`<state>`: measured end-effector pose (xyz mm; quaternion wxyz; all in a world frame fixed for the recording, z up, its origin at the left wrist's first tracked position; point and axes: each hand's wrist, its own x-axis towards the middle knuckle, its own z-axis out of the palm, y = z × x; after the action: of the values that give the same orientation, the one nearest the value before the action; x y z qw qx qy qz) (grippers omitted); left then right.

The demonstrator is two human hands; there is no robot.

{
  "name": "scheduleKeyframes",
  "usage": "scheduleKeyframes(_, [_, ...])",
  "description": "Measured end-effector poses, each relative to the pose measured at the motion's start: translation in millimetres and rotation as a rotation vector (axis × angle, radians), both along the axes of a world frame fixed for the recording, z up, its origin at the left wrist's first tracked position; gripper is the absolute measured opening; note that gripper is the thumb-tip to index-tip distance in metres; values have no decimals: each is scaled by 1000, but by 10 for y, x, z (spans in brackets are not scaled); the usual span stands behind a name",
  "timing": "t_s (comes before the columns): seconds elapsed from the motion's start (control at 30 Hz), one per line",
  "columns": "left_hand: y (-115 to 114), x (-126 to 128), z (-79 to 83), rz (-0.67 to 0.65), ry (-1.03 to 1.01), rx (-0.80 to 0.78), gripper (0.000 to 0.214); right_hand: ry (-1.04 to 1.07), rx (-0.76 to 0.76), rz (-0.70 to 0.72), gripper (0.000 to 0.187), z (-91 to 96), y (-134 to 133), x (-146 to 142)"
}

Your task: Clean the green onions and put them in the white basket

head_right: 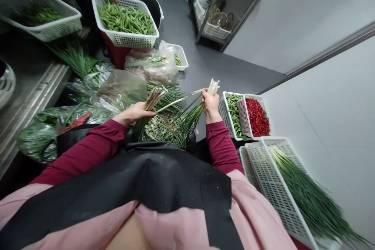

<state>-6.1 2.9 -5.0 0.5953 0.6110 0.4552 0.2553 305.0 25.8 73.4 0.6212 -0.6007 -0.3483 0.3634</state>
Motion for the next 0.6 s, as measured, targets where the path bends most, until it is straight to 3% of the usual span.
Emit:
scheduleKeyframes(0.07, [2, -29, -20, 1, 51, 11, 26, 43, 14, -55, 17, 8, -12, 104])
scheduleKeyframes(0.13, [0, -58, -26, -15, 69, 25, 26, 54, -40, -6, 19, -11, -65, 168])
scheduleKeyframes(0.27, [-4, -75, -4, -44, 81, 78, 27, -47, -256, 425, 29, -197, -282, -32])
scheduleKeyframes(0.37, [-8, -49, -12, -58, 91, 73, 28, -100, -230, 545, 41, -405, -393, -361])
scheduleKeyframes(0.47, [1, -55, -48, -70, 75, 52, 29, -152, -225, 536, 24, -529, -355, -504])
scheduleKeyframes(0.6, [50, -165, -66, 29, 133, 58, 31, -72, -160, 267, 21, -491, -205, -258])
